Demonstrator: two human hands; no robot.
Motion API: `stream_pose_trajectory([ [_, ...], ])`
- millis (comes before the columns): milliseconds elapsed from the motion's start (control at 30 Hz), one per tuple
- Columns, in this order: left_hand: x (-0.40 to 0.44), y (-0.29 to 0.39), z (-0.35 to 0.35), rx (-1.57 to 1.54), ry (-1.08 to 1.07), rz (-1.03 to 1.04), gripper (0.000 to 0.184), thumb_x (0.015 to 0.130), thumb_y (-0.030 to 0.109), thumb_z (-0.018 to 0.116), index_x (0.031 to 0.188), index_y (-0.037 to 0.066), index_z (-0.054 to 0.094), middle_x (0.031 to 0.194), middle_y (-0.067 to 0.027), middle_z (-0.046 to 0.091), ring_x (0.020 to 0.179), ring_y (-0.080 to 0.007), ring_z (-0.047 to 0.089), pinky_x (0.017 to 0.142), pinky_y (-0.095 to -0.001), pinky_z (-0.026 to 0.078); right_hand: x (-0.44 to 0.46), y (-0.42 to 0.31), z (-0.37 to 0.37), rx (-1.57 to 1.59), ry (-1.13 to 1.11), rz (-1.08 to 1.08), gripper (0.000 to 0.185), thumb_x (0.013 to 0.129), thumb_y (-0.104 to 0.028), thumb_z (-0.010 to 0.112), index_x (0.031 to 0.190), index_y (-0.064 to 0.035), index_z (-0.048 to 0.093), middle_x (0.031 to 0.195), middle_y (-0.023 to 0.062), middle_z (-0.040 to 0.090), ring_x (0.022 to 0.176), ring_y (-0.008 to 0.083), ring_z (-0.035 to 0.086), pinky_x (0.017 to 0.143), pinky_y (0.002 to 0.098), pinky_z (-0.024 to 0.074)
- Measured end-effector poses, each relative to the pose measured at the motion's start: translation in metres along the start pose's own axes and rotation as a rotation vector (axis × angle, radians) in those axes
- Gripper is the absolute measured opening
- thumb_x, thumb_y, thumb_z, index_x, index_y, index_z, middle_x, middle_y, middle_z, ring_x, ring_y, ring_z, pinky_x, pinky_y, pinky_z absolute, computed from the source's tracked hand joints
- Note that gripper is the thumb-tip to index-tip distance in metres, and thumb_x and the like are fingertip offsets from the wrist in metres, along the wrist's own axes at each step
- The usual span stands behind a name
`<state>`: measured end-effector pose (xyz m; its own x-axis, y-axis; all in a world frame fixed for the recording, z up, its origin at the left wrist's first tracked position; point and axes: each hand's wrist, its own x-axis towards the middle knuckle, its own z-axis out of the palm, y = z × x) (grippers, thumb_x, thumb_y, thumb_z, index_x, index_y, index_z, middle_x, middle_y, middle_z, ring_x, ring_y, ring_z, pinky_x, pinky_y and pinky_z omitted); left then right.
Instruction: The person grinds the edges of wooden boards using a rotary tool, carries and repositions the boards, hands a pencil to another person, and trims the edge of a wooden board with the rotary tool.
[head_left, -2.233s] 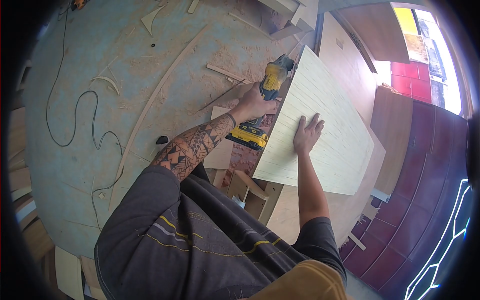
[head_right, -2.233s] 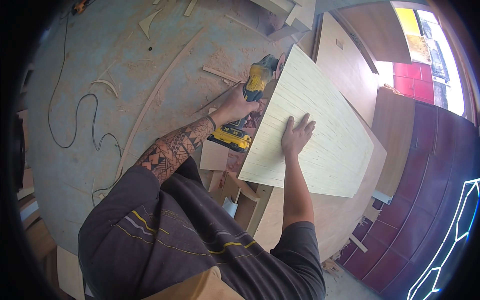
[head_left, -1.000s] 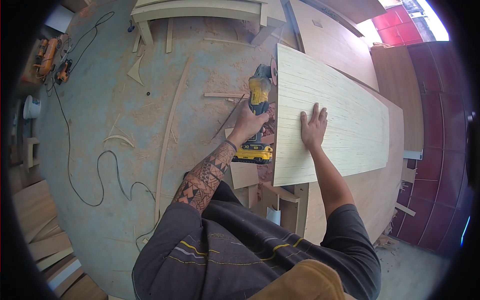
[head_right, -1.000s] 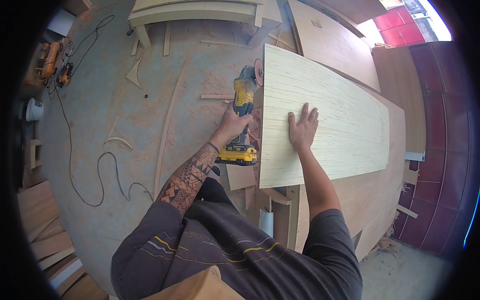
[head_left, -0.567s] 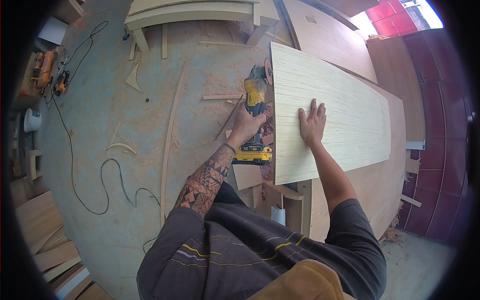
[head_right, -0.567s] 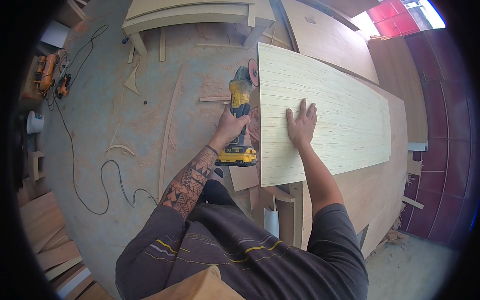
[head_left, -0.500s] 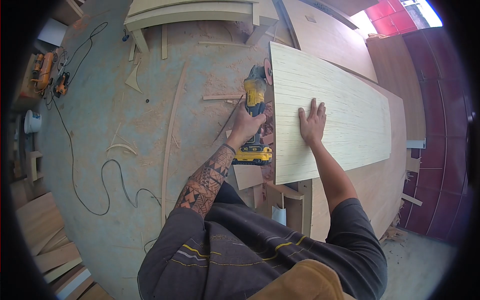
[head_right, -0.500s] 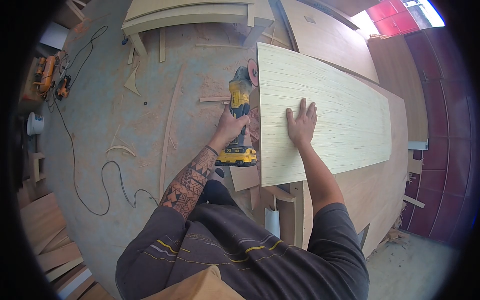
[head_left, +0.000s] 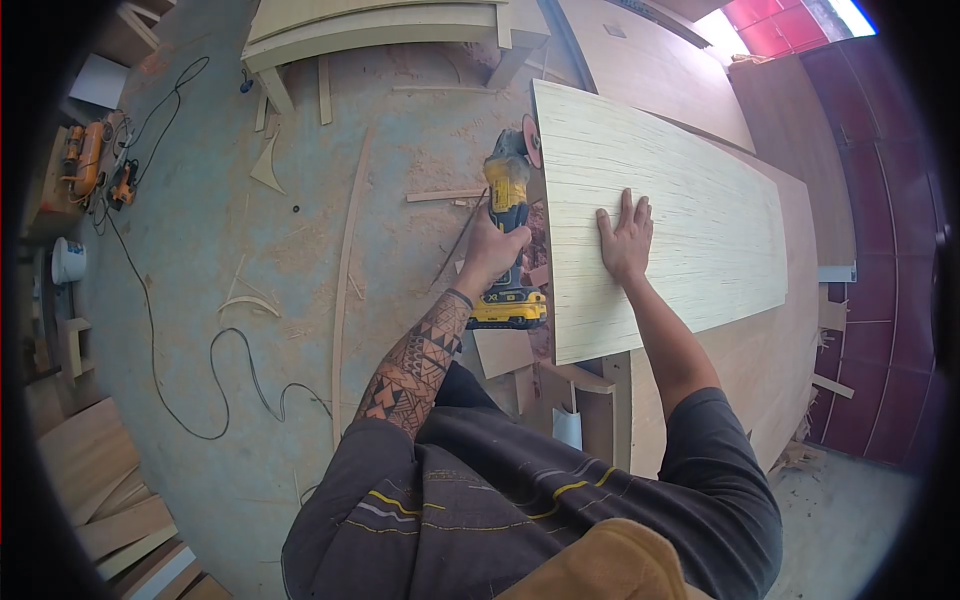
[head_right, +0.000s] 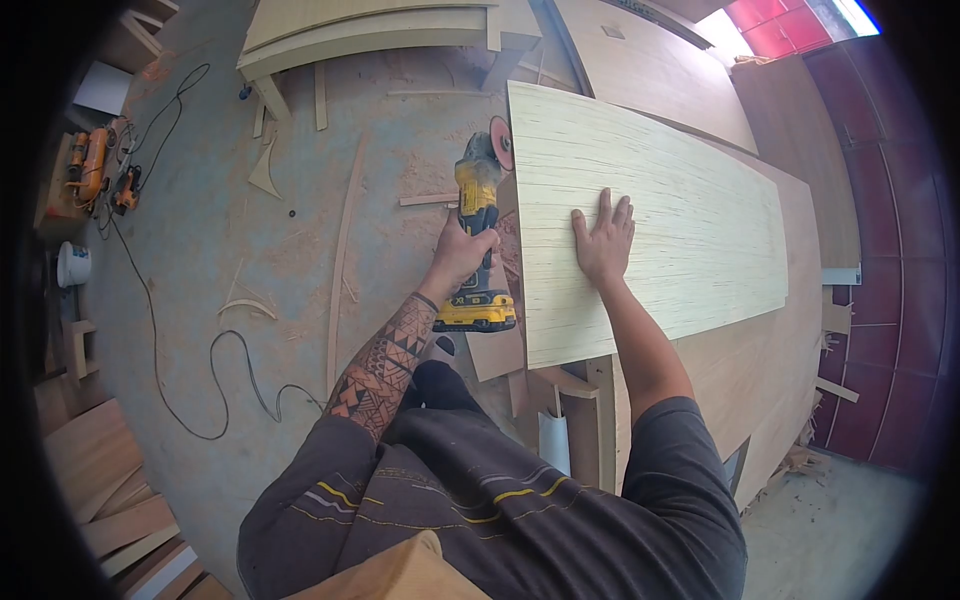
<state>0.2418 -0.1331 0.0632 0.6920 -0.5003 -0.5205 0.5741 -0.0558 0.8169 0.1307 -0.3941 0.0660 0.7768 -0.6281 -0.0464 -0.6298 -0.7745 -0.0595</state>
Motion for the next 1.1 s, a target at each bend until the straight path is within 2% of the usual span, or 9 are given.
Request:
stream_pose_trajectory([
  [367,0.003,-0.009,-0.002,-0.009,0.007,0.033,0.053,0.089,0.008,0.073,0.135,-0.002,0.048,0.092,-0.0097,0.070,0.063,-0.0177,0.072,0.058,-0.0353,0.063,0.004,-0.001,0.002,-0.007,-0.021,-0.016,0.087,0.110,-0.063,0.047,0.174,-0.0092,0.026,0.178,0.0327,0.019,0.167,0.0449,0.017,0.137,0.0514,0.0153],
  [433,0.009,-0.016,0.000,0.009,0.026,0.104,0.059,0.089,0.013,0.079,0.134,-0.005,0.046,0.092,-0.0111,0.069,0.058,-0.0194,0.070,0.050,-0.0367,0.060,0.005,0.000,0.004,0.004,-0.015,-0.004,0.086,0.110,-0.062,0.047,0.174,-0.0093,0.026,0.178,0.0326,0.019,0.167,0.0450,0.018,0.137,0.0511,0.0155],
  [567,-0.002,-0.007,-0.003,-0.022,0.030,0.039,0.059,0.088,0.015,0.080,0.132,-0.007,0.047,0.095,-0.0130,0.070,0.061,-0.0193,0.072,0.053,-0.0354,0.060,0.010,0.001,0.008,0.003,-0.018,-0.025,0.086,0.110,-0.063,0.047,0.174,-0.0094,0.026,0.177,0.0326,0.019,0.167,0.0451,0.018,0.137,0.0511,0.0155],
  [633,0.000,-0.006,-0.005,0.047,0.014,0.025,0.062,0.088,0.021,0.080,0.134,-0.006,0.049,0.101,-0.0175,0.074,0.075,-0.0254,0.077,0.066,-0.0385,0.064,0.012,-0.001,0.008,0.008,-0.017,-0.012,0.086,0.110,-0.063,0.046,0.174,-0.0087,0.026,0.177,0.0331,0.020,0.166,0.0455,0.019,0.137,0.0514,0.0158],
  [667,0.007,-0.017,-0.005,0.035,0.021,0.023,0.062,0.088,0.021,0.080,0.134,-0.006,0.049,0.101,-0.0175,0.074,0.075,-0.0254,0.077,0.066,-0.0385,0.064,0.013,0.000,0.008,0.000,-0.021,-0.024,0.086,0.110,-0.063,0.046,0.174,-0.0087,0.026,0.177,0.0331,0.020,0.166,0.0455,0.019,0.137,0.0514,0.0158],
  [733,0.021,-0.039,-0.002,0.101,0.076,0.143,0.069,0.086,0.028,0.081,0.137,-0.007,0.050,0.109,-0.0224,0.076,0.094,-0.0325,0.079,0.084,-0.0418,0.064,0.014,0.000,0.009,0.017,-0.015,-0.024,0.086,0.110,-0.062,0.046,0.174,-0.0078,0.027,0.177,0.0335,0.020,0.166,0.0463,0.019,0.136,0.0517,0.0160],
  [767,0.024,-0.045,-0.002,0.093,0.081,0.141,0.069,0.086,0.028,0.081,0.137,-0.007,0.050,0.109,-0.0224,0.076,0.094,-0.0325,0.079,0.084,-0.0418,0.064,0.015,0.000,0.010,0.011,-0.018,-0.031,0.086,0.110,-0.062,0.046,0.174,-0.0078,0.027,0.177,0.0335,0.020,0.166,0.0463,0.019,0.136,0.0517,0.0160],
  [833,0.028,-0.051,-0.002,0.076,0.050,0.100,0.075,0.085,0.033,0.081,0.139,-0.007,0.049,0.114,-0.0248,0.076,0.104,-0.0362,0.078,0.094,-0.0436,0.061,0.016,0.000,0.011,0.031,-0.016,-0.022,0.086,0.110,-0.062,0.046,0.173,-0.0067,0.028,0.177,0.0339,0.019,0.166,0.0470,0.019,0.136,0.0519,0.0163],
  [1100,0.027,-0.049,-0.004,0.071,0.033,0.089,0.072,0.085,0.029,0.082,0.137,-0.008,0.049,0.109,-0.0248,0.076,0.092,-0.0330,0.080,0.084,-0.0417,0.064,0.022,0.001,0.015,0.025,-0.017,-0.025,0.086,0.110,-0.061,0.046,0.173,-0.0058,0.028,0.177,0.0342,0.020,0.166,0.0475,0.019,0.136,0.0522,0.0163],
])
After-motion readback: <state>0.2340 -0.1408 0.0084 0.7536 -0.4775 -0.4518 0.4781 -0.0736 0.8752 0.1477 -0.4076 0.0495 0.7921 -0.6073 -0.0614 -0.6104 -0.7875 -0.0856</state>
